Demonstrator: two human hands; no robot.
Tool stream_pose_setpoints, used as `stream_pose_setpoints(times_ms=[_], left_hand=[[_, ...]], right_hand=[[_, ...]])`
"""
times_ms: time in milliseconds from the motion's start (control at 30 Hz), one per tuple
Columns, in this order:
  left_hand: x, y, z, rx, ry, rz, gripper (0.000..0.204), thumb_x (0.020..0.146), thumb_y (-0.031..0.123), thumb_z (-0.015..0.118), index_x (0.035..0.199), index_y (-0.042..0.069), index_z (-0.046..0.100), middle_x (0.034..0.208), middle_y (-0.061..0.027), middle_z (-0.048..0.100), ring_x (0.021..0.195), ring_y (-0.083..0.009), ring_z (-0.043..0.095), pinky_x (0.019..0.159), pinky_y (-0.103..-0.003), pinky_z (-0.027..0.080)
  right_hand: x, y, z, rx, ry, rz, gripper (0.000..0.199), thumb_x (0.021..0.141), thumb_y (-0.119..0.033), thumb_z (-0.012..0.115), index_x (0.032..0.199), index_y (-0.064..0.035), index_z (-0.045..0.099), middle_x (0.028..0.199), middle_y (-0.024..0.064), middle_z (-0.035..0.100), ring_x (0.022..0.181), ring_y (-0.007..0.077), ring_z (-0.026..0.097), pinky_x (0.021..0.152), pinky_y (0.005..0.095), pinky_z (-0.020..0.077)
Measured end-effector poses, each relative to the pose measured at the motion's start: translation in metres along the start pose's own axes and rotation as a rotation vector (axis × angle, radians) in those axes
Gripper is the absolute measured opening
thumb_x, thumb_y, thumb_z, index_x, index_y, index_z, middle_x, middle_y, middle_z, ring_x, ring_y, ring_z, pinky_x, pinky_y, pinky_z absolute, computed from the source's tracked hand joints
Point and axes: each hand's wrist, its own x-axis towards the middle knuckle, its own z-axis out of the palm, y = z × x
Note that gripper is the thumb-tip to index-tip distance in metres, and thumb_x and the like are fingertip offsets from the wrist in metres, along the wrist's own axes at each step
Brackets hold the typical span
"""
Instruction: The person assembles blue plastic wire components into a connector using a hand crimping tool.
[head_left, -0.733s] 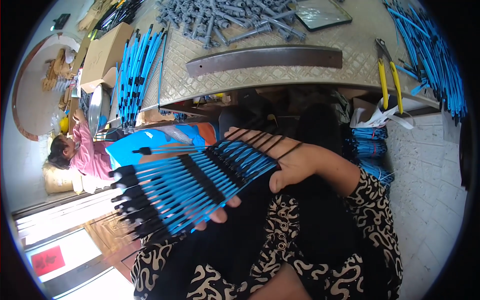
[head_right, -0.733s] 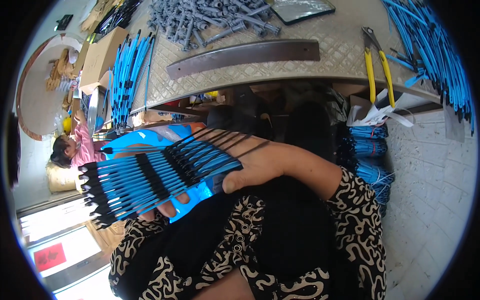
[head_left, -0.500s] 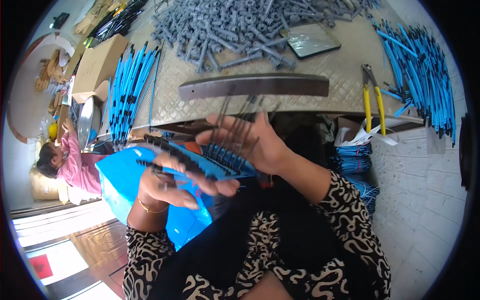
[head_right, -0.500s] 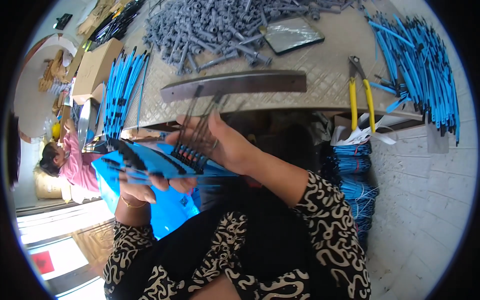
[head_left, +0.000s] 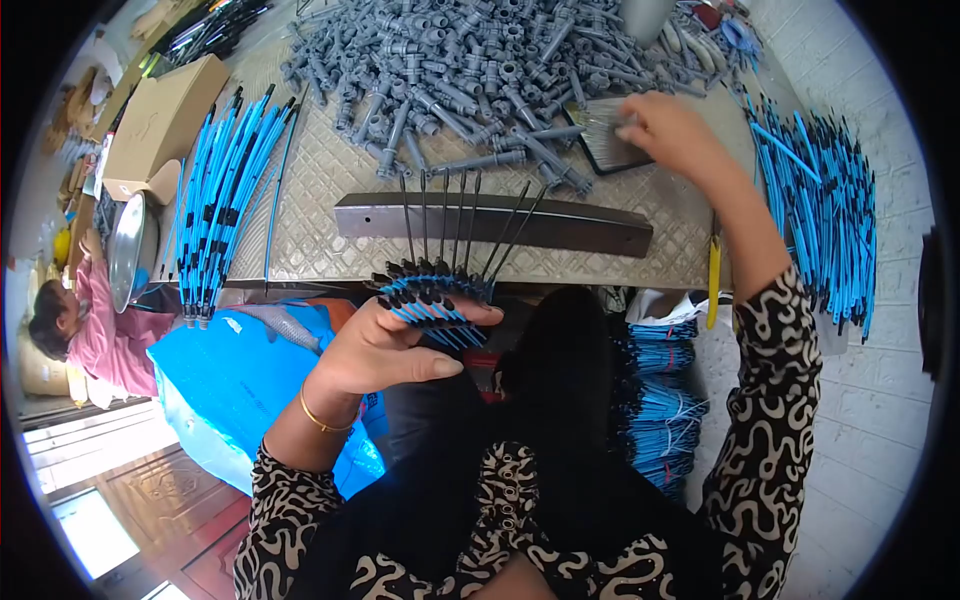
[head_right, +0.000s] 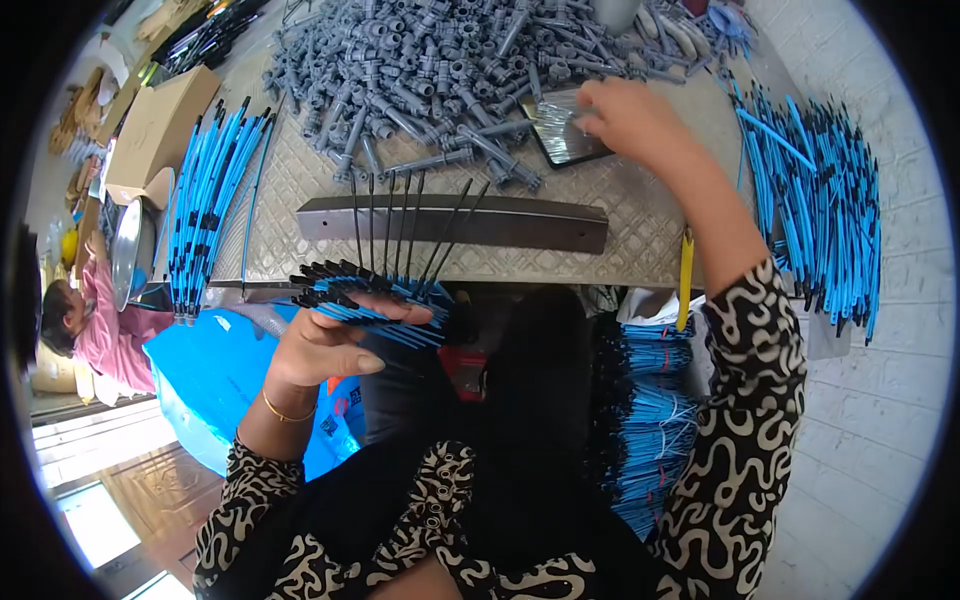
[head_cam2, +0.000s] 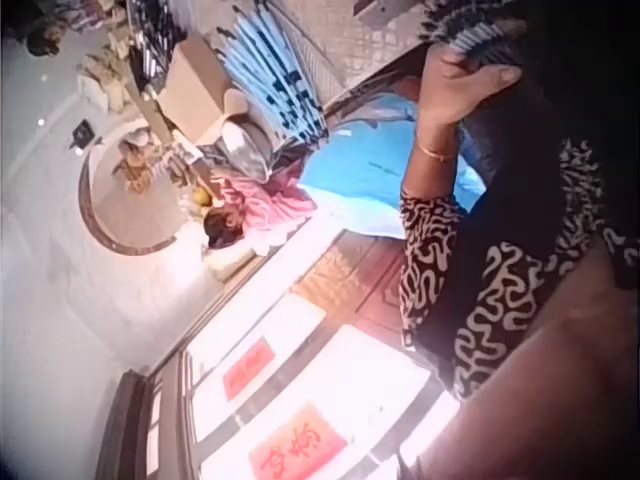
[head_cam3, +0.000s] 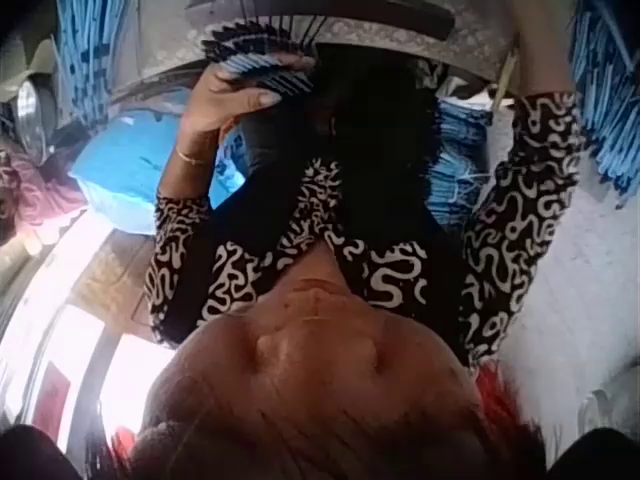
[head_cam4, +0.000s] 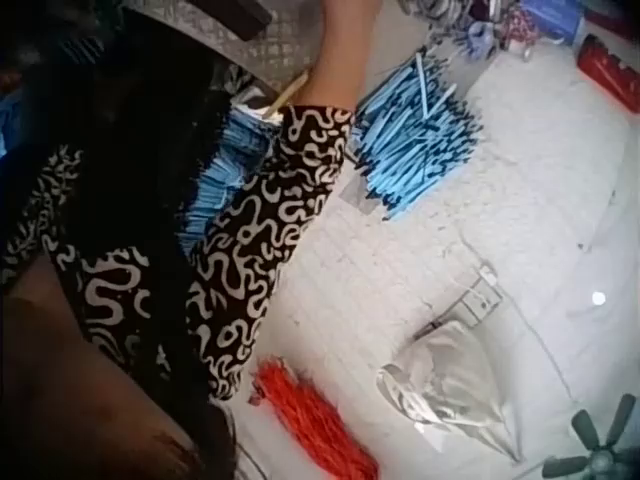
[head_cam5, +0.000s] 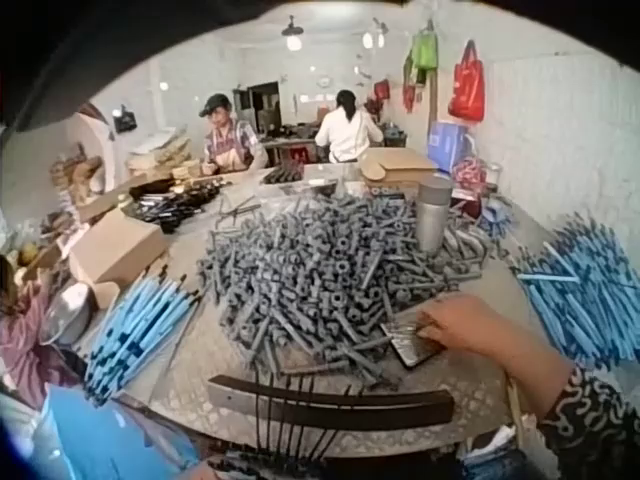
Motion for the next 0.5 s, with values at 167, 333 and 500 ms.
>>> stream_pose_setpoints(times_ms=[167, 333, 500], left_hand=[[-0.001, -0.005, 0.002, 0.071, 0.076, 0.065, 0.032, 0.077, -0.005, 0.062, 0.109, -0.003, 0.057, 0.109, -0.0146, 0.061, 0.108, -0.0234, 0.055, 0.095, -0.035, 0.04], [0.005, -0.017, 0.001, -0.011, 0.186, 0.087, 0.025, 0.082, -0.003, 0.057, 0.107, -0.002, 0.058, 0.102, -0.0136, 0.064, 0.098, -0.0216, 0.06, 0.087, -0.033, 0.046], [0.013, -0.007, 0.016, -0.004, 0.353, -0.021, 0.023, 0.081, -0.001, 0.059, 0.103, 0.001, 0.059, 0.097, -0.0165, 0.064, 0.088, -0.0258, 0.062, 0.081, -0.037, 0.048]], right_hand=[[0.008, 0.012, 0.014, -0.071, 0.005, -0.078, 0.019, 0.082, -0.021, 0.057, 0.091, -0.0048, 0.06, 0.083, 0.0136, 0.061, 0.08, 0.0341, 0.056, 0.07, 0.0407, 0.0447], [0.007, 0.004, 0.012, 0.087, 0.09, -0.018, 0.016, 0.082, -0.019, 0.056, 0.087, -0.0047, 0.061, 0.081, 0.0131, 0.061, 0.08, 0.0341, 0.056, 0.07, 0.0406, 0.0449], [0.0, 0.009, 0.008, 0.007, 0.191, -0.067, 0.017, 0.082, -0.021, 0.055, 0.087, -0.0061, 0.062, 0.082, 0.0125, 0.062, 0.079, 0.0334, 0.058, 0.069, 0.042, 0.0455]])
